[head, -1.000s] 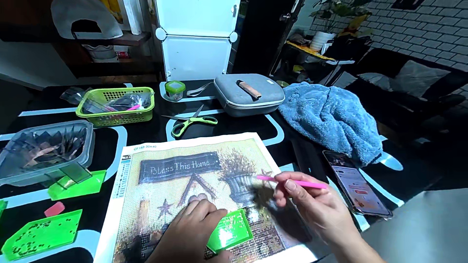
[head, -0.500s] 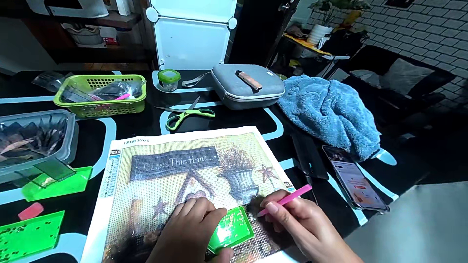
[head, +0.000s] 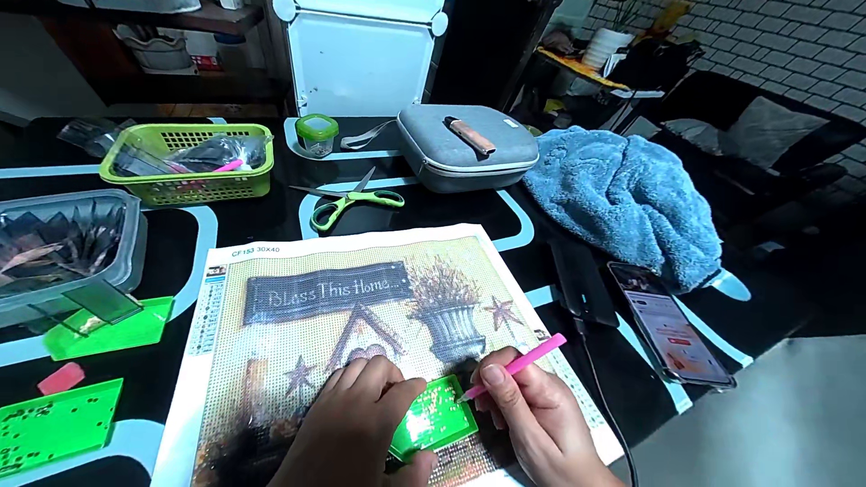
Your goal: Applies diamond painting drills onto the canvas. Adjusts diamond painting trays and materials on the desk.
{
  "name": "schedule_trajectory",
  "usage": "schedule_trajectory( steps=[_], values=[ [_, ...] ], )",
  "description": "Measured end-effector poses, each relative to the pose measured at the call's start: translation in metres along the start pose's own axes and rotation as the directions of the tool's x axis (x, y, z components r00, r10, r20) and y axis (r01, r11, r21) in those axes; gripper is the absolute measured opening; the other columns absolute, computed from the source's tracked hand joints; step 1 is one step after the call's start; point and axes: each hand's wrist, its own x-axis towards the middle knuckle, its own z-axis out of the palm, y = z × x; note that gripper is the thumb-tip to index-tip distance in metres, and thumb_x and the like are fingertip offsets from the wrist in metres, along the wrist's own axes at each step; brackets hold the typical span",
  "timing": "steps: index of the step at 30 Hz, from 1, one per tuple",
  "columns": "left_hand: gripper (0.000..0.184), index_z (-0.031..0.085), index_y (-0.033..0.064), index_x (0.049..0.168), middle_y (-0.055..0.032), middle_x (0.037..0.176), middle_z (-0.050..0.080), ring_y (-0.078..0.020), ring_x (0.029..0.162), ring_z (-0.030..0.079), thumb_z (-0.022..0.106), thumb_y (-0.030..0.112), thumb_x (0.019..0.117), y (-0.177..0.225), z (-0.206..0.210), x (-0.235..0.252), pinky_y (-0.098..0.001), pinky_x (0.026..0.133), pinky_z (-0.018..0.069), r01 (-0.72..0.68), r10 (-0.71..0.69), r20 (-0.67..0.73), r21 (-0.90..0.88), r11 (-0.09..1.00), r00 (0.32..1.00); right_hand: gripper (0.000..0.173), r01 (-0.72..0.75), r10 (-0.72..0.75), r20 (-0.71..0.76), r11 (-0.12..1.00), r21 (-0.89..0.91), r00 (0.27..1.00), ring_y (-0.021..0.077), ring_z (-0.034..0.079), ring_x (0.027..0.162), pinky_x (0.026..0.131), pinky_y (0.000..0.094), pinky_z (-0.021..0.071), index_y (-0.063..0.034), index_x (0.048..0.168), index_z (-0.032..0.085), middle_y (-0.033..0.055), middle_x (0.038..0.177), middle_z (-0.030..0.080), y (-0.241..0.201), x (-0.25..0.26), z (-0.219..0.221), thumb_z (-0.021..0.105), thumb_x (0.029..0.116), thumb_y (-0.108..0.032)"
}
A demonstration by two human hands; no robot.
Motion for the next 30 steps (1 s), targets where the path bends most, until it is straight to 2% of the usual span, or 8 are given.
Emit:
schedule_trajectory(
  steps=[6, 11, 12, 16, 19, 27, 30],
  values=[
    [0.049, 0.076, 0.015, 0.12, -0.0073, 0.102, 0.068, -0.0258, 0.093, 0.065, 0.072, 0.047, 0.0836, 0.0008, -0.0007, 0.0002, -0.0402, 0.077, 0.0547, 0.01, -0.01, 0.0, -0.001, 1.0, 1.0, 0.035, 0.031, -0.03, 0.009, 0.999, -0.036, 1.0, -0.0052, 0.055, 0.063, 0.057, 0.0105, 0.0463, -0.0066, 0.098, 0.062, -0.0031, 0.075, 0.061, 0.0015, 0.0001, 0.0003, 0.043, 0.1117, -0.032],
    [0.048, 0.075, 0.0142, 0.121, -0.0083, 0.104, 0.068, -0.0272, 0.094, 0.065, 0.074, 0.044, 0.0834, 0.0006, -0.0024, 0.0004, -0.0417, 0.077, 0.0546, 0.027, -0.026, 0.022, -0.044, 0.999, 0.999, 0.03, -0.177, 0.197, -0.085, 0.963, 0.202, 0.977, -0.0051, 0.057, 0.059, 0.051, 0.0107, 0.0461, -0.0121, 0.095, 0.063, -0.0082, 0.076, 0.066, -0.0054, 0.0053, -0.007, 0.044, 0.1111, -0.028],
    [0.048, 0.075, 0.014, 0.121, -0.0084, 0.104, 0.068, -0.0275, 0.094, 0.065, 0.074, 0.044, 0.0831, 0.0011, -0.0027, 0.0006, -0.042, 0.078, 0.0546, 0.034, -0.032, 0.025, -0.054, 0.998, 0.999, 0.029, -0.18, 0.205, -0.096, 0.959, 0.217, 0.974, -0.0047, 0.058, 0.059, 0.051, 0.0107, 0.0465, -0.0125, 0.094, 0.063, -0.0081, 0.076, 0.067, -0.0062, 0.0061, -0.0089, 0.045, 0.1109, -0.028],
    [0.049, 0.076, 0.014, 0.121, -0.0082, 0.104, 0.068, -0.0272, 0.095, 0.065, 0.074, 0.045, 0.0833, 0.0022, -0.0032, 0.0007, -0.0419, 0.078, 0.0543, 0.044, -0.043, 0.03, -0.052, 0.998, 0.999, 0.032, -0.035, 0.037, -0.02, 0.997, 0.064, 0.999, -0.0046, 0.057, 0.064, 0.057, 0.0115, 0.0476, -0.0078, 0.097, 0.062, -0.0048, 0.077, 0.063, -0.0035, 0.0022, -0.0045, 0.044, 0.1117, -0.03],
    [0.049, 0.075, 0.0147, 0.121, -0.0077, 0.103, 0.068, -0.0263, 0.093, 0.065, 0.073, 0.046, 0.0832, 0.0017, -0.0027, 0.0007, -0.0406, 0.077, 0.0543, 0.037, -0.036, 0.025, -0.039, 0.999, 0.999, 0.035, 0.035, -0.035, 0.015, 0.999, -0.012, 0.999, -0.0039, 0.056, 0.064, 0.057, 0.012, 0.0475, -0.0057, 0.098, 0.062, -0.002, 0.076, 0.062, 0.0007, 0.0007, -0.0012, 0.043, 0.1119, -0.031],
    [0.049, 0.076, 0.0149, 0.121, -0.0068, 0.102, 0.068, -0.0254, 0.092, 0.065, 0.072, 0.047, 0.0832, 0.0009, -0.0019, 0.0001, -0.0394, 0.075, 0.0545, 0.025, -0.024, 0.014, -0.017, 1.0, 1.0, 0.035, 0.053, -0.052, 0.024, 0.998, -0.042, 0.998, -0.0042, 0.056, 0.063, 0.057, 0.011, 0.0466, -0.0052, 0.098, 0.062, -0.0016, 0.076, 0.061, 0.0015, 0.0005, -0.0004, 0.043, 0.1117, -0.03],
    [0.048, 0.076, 0.0152, 0.12, -0.0069, 0.102, 0.068, -0.025, 0.091, 0.065, 0.072, 0.047, 0.0832, 0.0009, -0.0006, -0.0002, -0.0395, 0.075, 0.0544, 0.016, -0.016, 0.0, -0.015, 1.0, 1.0, 0.033, -0.042, 0.043, -0.015, 0.997, 0.063, 0.999, -0.005, 0.057, 0.063, 0.056, 0.0108, 0.0473, -0.0079, 0.096, 0.063, -0.0053, 0.076, 0.063, -0.0009, 0.0017, -0.0016, 0.044, 0.1116, -0.03]
  ],
)
